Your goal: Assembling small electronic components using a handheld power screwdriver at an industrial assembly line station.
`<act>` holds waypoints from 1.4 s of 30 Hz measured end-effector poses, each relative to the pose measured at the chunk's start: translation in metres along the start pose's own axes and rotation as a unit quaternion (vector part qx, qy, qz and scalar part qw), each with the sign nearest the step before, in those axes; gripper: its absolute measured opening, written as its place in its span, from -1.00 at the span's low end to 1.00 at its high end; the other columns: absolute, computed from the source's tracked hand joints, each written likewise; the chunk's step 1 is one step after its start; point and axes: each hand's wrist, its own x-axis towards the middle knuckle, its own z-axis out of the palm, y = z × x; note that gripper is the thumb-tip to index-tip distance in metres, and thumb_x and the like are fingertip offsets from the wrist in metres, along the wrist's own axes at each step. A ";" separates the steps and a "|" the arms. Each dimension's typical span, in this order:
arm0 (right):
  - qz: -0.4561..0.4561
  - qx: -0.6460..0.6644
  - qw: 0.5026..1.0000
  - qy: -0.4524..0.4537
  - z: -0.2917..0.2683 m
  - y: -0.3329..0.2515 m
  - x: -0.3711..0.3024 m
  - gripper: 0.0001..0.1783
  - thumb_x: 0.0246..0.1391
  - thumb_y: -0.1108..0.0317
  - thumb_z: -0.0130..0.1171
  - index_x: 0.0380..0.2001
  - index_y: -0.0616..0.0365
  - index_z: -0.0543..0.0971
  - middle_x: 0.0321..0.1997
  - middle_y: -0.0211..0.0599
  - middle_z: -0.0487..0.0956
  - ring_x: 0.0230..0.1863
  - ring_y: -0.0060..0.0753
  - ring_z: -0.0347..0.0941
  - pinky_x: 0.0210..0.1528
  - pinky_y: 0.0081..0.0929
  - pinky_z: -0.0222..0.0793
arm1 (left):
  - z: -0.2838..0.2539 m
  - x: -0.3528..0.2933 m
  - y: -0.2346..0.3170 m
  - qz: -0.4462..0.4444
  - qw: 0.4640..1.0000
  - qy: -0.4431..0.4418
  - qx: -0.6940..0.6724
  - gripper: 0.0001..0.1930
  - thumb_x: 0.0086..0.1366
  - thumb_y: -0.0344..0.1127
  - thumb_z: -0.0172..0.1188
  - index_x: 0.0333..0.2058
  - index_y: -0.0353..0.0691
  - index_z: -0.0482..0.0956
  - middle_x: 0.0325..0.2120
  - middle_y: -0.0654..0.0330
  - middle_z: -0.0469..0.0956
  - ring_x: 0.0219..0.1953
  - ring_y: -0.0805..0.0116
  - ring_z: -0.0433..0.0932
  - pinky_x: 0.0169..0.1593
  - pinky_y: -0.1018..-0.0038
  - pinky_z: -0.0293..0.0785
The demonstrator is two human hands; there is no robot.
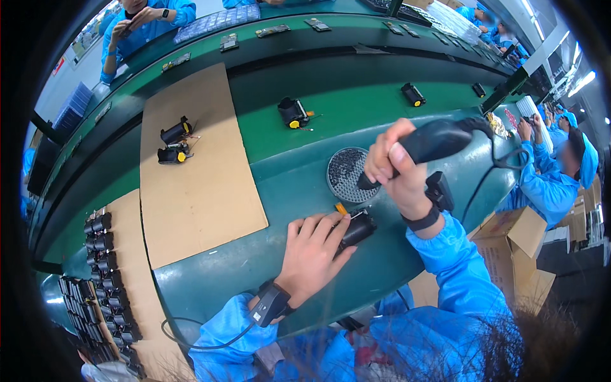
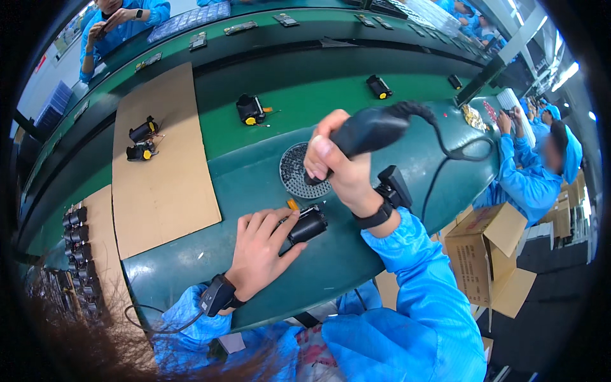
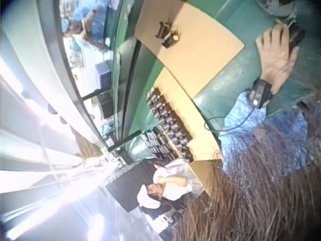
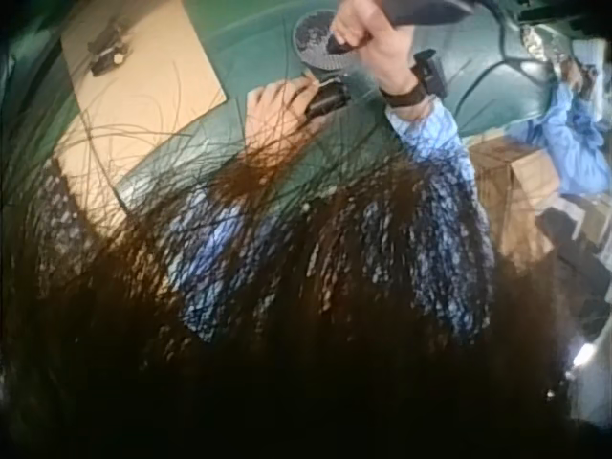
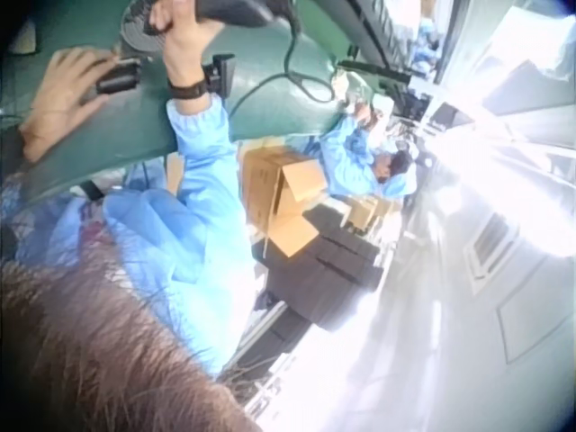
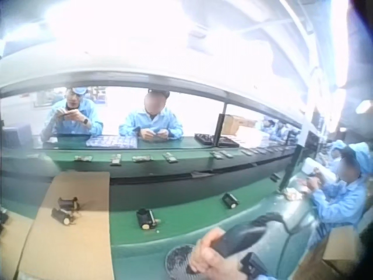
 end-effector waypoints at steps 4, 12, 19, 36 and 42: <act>0.005 -0.015 1.000 -0.001 -0.009 0.017 0.003 -0.72 0.28 0.23 0.20 -0.30 0.14 0.34 -0.64 -0.40 0.33 -0.65 -0.59 0.25 -0.54 -0.54 0.27 | -0.001 0.001 0.001 0.001 1.000 -0.003 -0.010 -0.42 0.07 -0.18 0.42 0.07 -0.24 0.53 -0.01 0.19 0.50 0.00 0.20 0.47 0.05 0.25 0.28; 0.004 -0.006 1.000 -0.002 -0.012 0.024 0.005 -0.77 0.29 0.28 0.16 -0.28 0.14 0.35 -0.63 -0.38 0.34 -0.65 -0.59 0.24 -0.54 -0.53 0.28 | 0.000 -0.001 -0.001 0.000 1.000 -0.003 -0.014 -0.44 0.10 -0.17 0.40 0.07 -0.24 0.53 0.00 0.19 0.50 0.01 0.20 0.47 0.06 0.25 0.27; 0.015 -0.017 1.000 0.001 -0.008 0.024 0.004 -0.79 0.28 0.33 0.17 -0.29 0.14 0.35 -0.63 -0.40 0.34 -0.64 -0.60 0.23 -0.54 -0.54 0.27 | -0.001 -0.001 -0.001 -0.002 1.000 -0.001 -0.019 -0.43 0.09 -0.17 0.41 0.07 -0.23 0.53 0.00 0.19 0.50 0.01 0.20 0.46 0.06 0.25 0.27; -0.022 0.019 0.999 -0.039 0.003 -0.010 -0.009 -0.57 0.29 -0.02 0.15 -0.29 0.09 0.29 -0.68 -0.45 0.25 -0.73 -0.61 0.14 -0.65 -0.52 0.18 | -0.003 -0.003 -0.006 -0.058 0.998 -0.014 -0.026 -0.33 0.10 0.01 0.40 0.10 -0.30 0.52 0.04 0.15 0.47 0.06 0.14 0.38 0.04 0.24 0.27; 0.014 0.034 0.997 -0.071 0.032 -0.017 -0.039 -0.53 0.18 0.02 0.30 -0.30 0.12 0.29 -0.65 -0.38 0.32 -0.67 -0.54 0.25 -0.61 -0.51 0.26 | -0.004 0.001 -0.007 -0.056 0.998 -0.018 -0.039 -0.34 0.08 -0.01 0.42 0.09 -0.29 0.54 0.02 0.17 0.47 0.05 0.15 0.38 0.04 0.25 0.27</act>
